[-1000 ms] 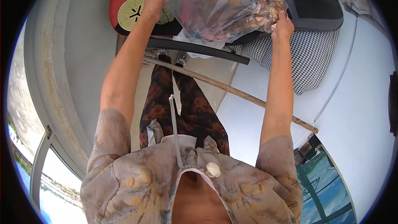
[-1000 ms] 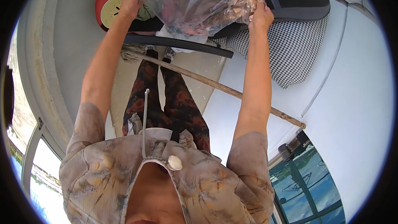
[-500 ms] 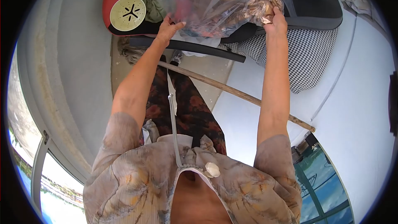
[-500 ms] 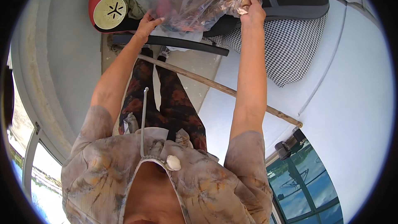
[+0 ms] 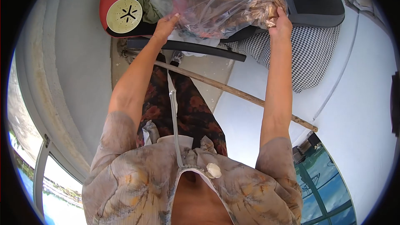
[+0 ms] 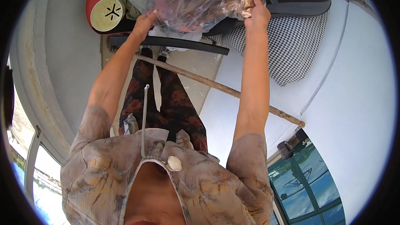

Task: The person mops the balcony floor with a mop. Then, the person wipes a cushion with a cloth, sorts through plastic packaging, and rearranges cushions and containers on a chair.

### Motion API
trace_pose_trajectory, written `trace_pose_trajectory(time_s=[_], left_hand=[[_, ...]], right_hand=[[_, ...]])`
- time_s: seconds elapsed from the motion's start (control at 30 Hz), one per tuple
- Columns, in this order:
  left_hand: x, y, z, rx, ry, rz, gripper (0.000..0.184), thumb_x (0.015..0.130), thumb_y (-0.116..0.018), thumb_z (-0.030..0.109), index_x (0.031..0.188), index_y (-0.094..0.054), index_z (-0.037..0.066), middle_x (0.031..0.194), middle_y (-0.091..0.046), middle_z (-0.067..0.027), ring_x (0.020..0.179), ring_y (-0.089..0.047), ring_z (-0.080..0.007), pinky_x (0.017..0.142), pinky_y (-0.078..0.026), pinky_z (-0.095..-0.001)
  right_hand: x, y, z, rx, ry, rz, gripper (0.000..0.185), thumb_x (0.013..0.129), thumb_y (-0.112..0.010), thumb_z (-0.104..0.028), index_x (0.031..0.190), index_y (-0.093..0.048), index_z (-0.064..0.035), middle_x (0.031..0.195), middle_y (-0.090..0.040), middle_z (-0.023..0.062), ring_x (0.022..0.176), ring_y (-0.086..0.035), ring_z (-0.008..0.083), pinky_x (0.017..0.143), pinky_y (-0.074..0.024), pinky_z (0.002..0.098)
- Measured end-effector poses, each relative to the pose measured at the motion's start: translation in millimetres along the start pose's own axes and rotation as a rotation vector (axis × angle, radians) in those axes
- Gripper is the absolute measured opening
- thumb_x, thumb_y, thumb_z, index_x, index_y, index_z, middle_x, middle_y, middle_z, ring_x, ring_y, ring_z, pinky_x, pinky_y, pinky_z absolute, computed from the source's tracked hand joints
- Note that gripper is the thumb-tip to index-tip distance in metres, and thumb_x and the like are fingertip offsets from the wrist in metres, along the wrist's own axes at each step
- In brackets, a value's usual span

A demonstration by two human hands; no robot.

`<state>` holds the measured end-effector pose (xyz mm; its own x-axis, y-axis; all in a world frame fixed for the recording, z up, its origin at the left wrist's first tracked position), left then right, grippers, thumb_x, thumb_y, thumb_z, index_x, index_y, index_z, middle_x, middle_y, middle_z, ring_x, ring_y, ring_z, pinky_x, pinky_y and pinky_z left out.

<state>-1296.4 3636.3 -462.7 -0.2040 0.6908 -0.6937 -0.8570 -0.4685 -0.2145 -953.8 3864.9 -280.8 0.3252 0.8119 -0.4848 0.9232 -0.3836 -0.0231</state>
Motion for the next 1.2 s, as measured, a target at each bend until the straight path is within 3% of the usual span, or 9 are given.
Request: trace_pose_trajectory(time_s=[0.17, 0.3, 0.5, 0.6, 0.7, 0.97, 1.1, 1.2], left_hand=[[-5.9, 2.7, 21.4, -0.068, -0.057, 0.038, 0.038, 0.097, -0.057, 0.032, 0.113, -0.065, -0.001, 0.096, -0.067, -0.0055, 0.086, -0.061, -0.0145, 0.079, -0.048, -0.0295], [-5.0, 6.0, 42.3, -0.026, -0.163, 0.111, 0.036, 0.097, -0.056, 0.032, 0.108, -0.065, -0.002, 0.09, -0.066, -0.0053, 0.077, -0.059, -0.0139, 0.071, -0.048, -0.028], [-18.3, -20.2, 70.2, -0.407, -0.011, 0.059, 0.034, 0.098, -0.056, 0.028, 0.108, -0.061, -0.004, 0.092, -0.065, -0.0084, 0.077, -0.061, -0.0172, 0.066, -0.049, -0.0308], [-4.3, -10.7, 61.8, -0.25, 0.119, -0.001, 0.032, 0.099, -0.055, 0.025, 0.11, -0.059, -0.005, 0.099, -0.066, -0.0111, 0.083, -0.064, -0.0192, 0.07, -0.053, -0.0338], [-9.4, -10.3, 72.8, -0.342, 0.146, 0.016, 0.03, 0.099, -0.055, 0.024, 0.108, -0.06, -0.004, 0.097, -0.066, -0.0103, 0.079, -0.063, -0.019, 0.068, -0.052, -0.0344], [-1.3, 17.0, 69.1, -0.214, 0.218, 0.066, 0.034, 0.094, -0.063, 0.033, 0.108, -0.064, 0.002, 0.087, -0.061, -0.0028, 0.068, -0.056, -0.0122, 0.057, -0.045, -0.029], [-7.1, 2.4, 80.4, -0.327, 0.092, -0.063, 0.048, 0.087, -0.072, 0.039, 0.114, -0.063, 0.001, 0.085, -0.061, -0.0011, 0.069, -0.056, -0.0131, 0.056, -0.045, -0.0287], [-37.4, -14.5, 92.3, -0.212, 0.049, -0.071, 0.055, 0.083, -0.076, 0.041, 0.117, -0.063, 0.001, 0.082, -0.059, 0.0007, 0.069, -0.053, -0.0134, 0.058, -0.044, -0.0286]], right_hand=[[-19.6, 2.5, -30.3, -0.127, 0.101, 0.007, 0.025, 0.093, -0.064, -0.01, 0.113, -0.061, 0.0061, 0.106, -0.067, 0.0123, 0.09, -0.066, 0.0213, 0.076, -0.0548, 0.0329], [-30.6, 5.9, -47.5, -0.152, 0.126, 0.011, 0.028, 0.094, -0.064, -0.011, 0.116, -0.06, 0.0062, 0.109, -0.067, 0.0126, 0.092, -0.066, 0.0208, 0.078, -0.0546, 0.0331], [-26.0, 19.9, -58.8, -0.201, 0.107, 0.036, 0.03, 0.094, -0.065, -0.011, 0.117, -0.06, 0.0067, 0.111, -0.066, 0.013, 0.096, -0.066, 0.0213, 0.082, -0.054, 0.0339], [-25.6, 18.8, -55.5, -0.196, 0.1, 0.021, 0.03, 0.094, -0.064, -0.011, 0.117, -0.06, 0.0071, 0.11, -0.066, 0.0131, 0.095, -0.066, 0.0213, 0.082, -0.0541, 0.0335], [-21.3, 17.7, -46.9, -0.194, 0.08, 0.015, 0.029, 0.094, -0.064, -0.011, 0.116, -0.06, 0.0074, 0.109, -0.066, 0.0131, 0.093, -0.066, 0.0213, 0.081, -0.0542, 0.0332], [-16.8, 2.7, -28.5, -0.204, 0.049, 0.009, 0.025, 0.096, -0.061, -0.011, 0.115, -0.06, 0.0059, 0.105, -0.066, 0.0117, 0.09, -0.065, 0.0202, 0.077, -0.0547, 0.033], [-18.2, 0.5, -27.0, -0.219, 0.051, 0.014, 0.026, 0.097, -0.06, -0.013, 0.116, -0.059, 0.0052, 0.106, -0.066, 0.0103, 0.09, -0.065, 0.0195, 0.076, -0.0546, 0.0332], [-18.5, 4.3, -19.2, -0.257, 0.064, 0.014, 0.023, 0.097, -0.06, -0.012, 0.113, -0.059, 0.0045, 0.102, -0.066, 0.0094, 0.086, -0.064, 0.0178, 0.073, -0.0532, 0.0313]])
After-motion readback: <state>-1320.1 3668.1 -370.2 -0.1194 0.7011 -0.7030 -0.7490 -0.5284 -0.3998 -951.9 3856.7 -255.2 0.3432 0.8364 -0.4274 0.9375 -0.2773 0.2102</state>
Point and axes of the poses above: each hand's wrist, its own x-axis towards the middle knuckle, its own y-axis out of the back of the hand, z = x × y, the point moved 10 cm from there along x, towards the middle knuckle
